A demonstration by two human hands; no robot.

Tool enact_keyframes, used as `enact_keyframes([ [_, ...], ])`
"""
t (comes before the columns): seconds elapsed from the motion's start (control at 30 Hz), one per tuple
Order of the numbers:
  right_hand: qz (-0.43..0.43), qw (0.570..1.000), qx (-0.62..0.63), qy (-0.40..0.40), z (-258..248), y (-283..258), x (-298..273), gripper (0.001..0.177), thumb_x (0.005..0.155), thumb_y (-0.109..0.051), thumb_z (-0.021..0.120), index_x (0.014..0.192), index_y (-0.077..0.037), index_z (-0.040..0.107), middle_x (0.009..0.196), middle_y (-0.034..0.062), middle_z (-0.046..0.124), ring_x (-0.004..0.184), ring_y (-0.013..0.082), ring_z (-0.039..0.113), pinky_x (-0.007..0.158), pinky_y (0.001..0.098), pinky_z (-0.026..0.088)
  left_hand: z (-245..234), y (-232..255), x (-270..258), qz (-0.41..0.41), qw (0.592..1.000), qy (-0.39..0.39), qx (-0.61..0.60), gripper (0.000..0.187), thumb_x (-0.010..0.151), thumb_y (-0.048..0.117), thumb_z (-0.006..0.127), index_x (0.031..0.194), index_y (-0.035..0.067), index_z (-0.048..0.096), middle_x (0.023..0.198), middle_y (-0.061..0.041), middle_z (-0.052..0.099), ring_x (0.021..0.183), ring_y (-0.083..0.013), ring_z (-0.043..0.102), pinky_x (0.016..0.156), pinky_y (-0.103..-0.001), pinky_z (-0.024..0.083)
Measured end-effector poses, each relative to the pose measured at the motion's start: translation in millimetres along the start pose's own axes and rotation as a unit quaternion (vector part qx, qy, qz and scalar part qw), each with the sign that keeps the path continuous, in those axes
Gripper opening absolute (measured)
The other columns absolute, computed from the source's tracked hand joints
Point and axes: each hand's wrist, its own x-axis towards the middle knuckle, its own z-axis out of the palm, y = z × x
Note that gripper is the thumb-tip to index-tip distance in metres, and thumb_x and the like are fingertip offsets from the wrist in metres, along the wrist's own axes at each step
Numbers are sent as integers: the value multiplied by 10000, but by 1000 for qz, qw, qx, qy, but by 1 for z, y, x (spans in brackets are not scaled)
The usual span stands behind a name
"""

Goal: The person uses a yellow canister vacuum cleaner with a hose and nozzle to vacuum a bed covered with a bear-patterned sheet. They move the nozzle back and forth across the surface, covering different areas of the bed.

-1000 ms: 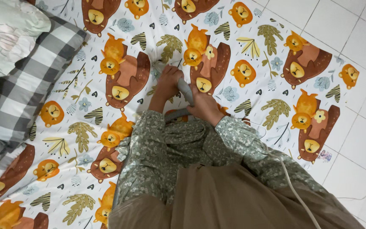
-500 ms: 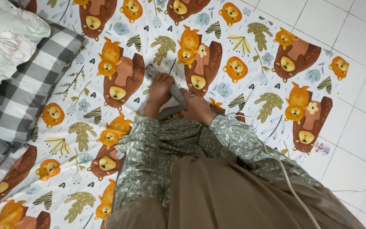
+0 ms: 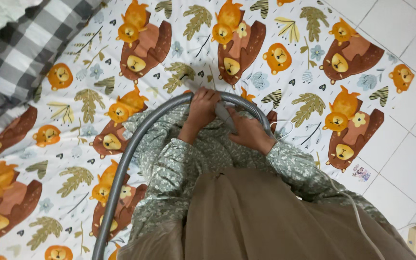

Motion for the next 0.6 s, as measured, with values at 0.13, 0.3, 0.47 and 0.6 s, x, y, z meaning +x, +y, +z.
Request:
enact_keyframes([
  [0.13,-8,1000,-13,-6,13,-1,18,997,745,-333,787,1541,19,300,977,246,723,794,382,730,661,480,574,-7,-17,-3,-17,999,-16,22,392,641,27,746,1018,83,657,1059,-111,649,1123,-370,575,1075,-520,432],
  [0.3,-40,998,-5,45,30,-12,71,964,768,-337,804,1528,23,332,966,251,721,777,391,725,722,505,557,-32,-59,11,-21,996,-9,83,273,711,56,764,943,119,635,1013,-68,635,1125,-333,588,1071,-483,458],
  [0.47,-3,1000,-11,6,38,-38,131,959,799,-341,780,1555,8,304,881,234,723,763,409,710,674,520,552,-67,-110,17,-29,997,-7,75,348,608,66,749,938,101,646,1038,-95,646,1110,-354,575,1041,-488,455],
  [0.6,15,999,-36,-27,42,-64,179,963,797,-340,766,1560,-4,283,857,218,731,758,403,713,698,518,551,-80,-158,12,-58,995,-6,77,298,720,19,764,982,109,655,1078,-83,653,1159,-339,573,1043,-448,464],
])
